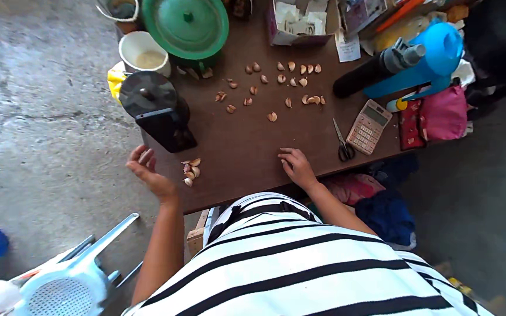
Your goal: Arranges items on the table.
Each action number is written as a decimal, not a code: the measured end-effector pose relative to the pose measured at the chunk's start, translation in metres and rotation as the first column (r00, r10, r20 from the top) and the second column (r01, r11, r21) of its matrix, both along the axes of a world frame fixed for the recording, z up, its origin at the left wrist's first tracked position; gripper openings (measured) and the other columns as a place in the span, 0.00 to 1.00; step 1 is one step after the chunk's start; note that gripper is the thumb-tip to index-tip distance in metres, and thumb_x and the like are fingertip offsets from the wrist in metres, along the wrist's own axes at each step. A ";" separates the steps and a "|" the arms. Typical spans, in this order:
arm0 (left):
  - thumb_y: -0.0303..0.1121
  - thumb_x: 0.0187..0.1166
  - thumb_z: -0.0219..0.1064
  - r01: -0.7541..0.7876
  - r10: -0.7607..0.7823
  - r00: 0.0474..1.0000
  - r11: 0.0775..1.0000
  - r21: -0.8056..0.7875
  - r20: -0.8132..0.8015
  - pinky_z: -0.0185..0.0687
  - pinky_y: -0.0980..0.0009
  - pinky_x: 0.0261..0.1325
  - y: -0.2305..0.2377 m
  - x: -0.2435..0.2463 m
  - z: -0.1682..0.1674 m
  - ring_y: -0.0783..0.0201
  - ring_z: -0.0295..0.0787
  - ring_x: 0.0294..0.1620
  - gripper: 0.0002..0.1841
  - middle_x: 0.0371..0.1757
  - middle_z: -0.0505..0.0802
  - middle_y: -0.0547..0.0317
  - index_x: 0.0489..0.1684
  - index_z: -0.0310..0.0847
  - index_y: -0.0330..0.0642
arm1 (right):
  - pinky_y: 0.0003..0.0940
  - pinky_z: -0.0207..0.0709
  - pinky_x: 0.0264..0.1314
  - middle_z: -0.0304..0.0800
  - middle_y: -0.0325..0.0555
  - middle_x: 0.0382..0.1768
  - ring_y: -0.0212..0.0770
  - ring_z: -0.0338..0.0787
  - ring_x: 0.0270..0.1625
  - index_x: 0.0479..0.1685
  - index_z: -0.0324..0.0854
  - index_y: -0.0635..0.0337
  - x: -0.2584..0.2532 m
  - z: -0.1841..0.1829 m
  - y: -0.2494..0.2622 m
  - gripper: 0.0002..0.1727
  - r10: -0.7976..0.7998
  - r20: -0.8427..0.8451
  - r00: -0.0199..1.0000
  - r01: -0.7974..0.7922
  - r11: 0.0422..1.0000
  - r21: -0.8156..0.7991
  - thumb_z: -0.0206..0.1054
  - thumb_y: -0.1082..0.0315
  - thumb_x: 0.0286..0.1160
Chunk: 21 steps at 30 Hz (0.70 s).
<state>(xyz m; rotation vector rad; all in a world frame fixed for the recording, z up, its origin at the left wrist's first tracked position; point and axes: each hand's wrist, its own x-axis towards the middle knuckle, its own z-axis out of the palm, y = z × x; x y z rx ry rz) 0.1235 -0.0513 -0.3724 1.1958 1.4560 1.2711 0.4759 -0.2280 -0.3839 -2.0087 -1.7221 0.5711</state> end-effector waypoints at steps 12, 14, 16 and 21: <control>0.39 0.96 0.35 0.122 -0.535 0.821 0.503 -0.855 -0.198 0.62 0.41 0.84 -0.275 0.023 -0.038 0.30 0.75 0.78 0.31 0.71 0.81 0.19 0.71 0.72 0.15 | 0.58 0.69 0.81 0.82 0.57 0.77 0.59 0.77 0.82 0.63 0.87 0.61 0.081 -0.061 -0.005 0.21 0.160 0.086 0.983 -0.171 0.974 0.148 0.56 0.61 0.84; 0.35 0.98 0.33 0.113 -0.103 0.991 0.254 -0.961 0.089 0.55 0.58 0.88 -0.272 0.064 -0.024 0.49 0.65 0.85 0.27 0.83 0.71 0.29 0.85 0.55 0.21 | 0.56 0.68 0.83 0.84 0.54 0.75 0.57 0.77 0.83 0.61 0.88 0.59 0.082 -0.064 -0.009 0.21 0.167 0.037 0.985 -0.171 0.972 0.161 0.53 0.59 0.87; 0.39 0.97 0.28 0.138 0.271 0.948 0.122 -0.983 0.167 0.75 0.71 0.73 -0.256 0.086 -0.023 0.70 0.81 0.69 0.26 0.69 0.85 0.52 0.82 0.62 0.35 | 0.54 0.67 0.84 0.87 0.51 0.73 0.54 0.78 0.81 0.59 0.90 0.57 0.084 -0.062 -0.010 0.22 0.180 0.015 0.984 -0.180 0.970 0.166 0.51 0.57 0.89; 0.54 0.92 0.21 0.086 0.448 0.878 0.205 -0.975 0.171 0.87 0.58 0.56 -0.244 0.059 -0.134 0.57 0.90 0.55 0.36 0.57 0.90 0.47 0.70 0.70 0.37 | 0.47 0.63 0.83 0.89 0.41 0.71 0.47 0.79 0.80 0.58 0.87 0.44 0.083 -0.054 -0.008 0.23 0.221 0.055 0.974 -0.226 0.967 0.120 0.44 0.51 0.91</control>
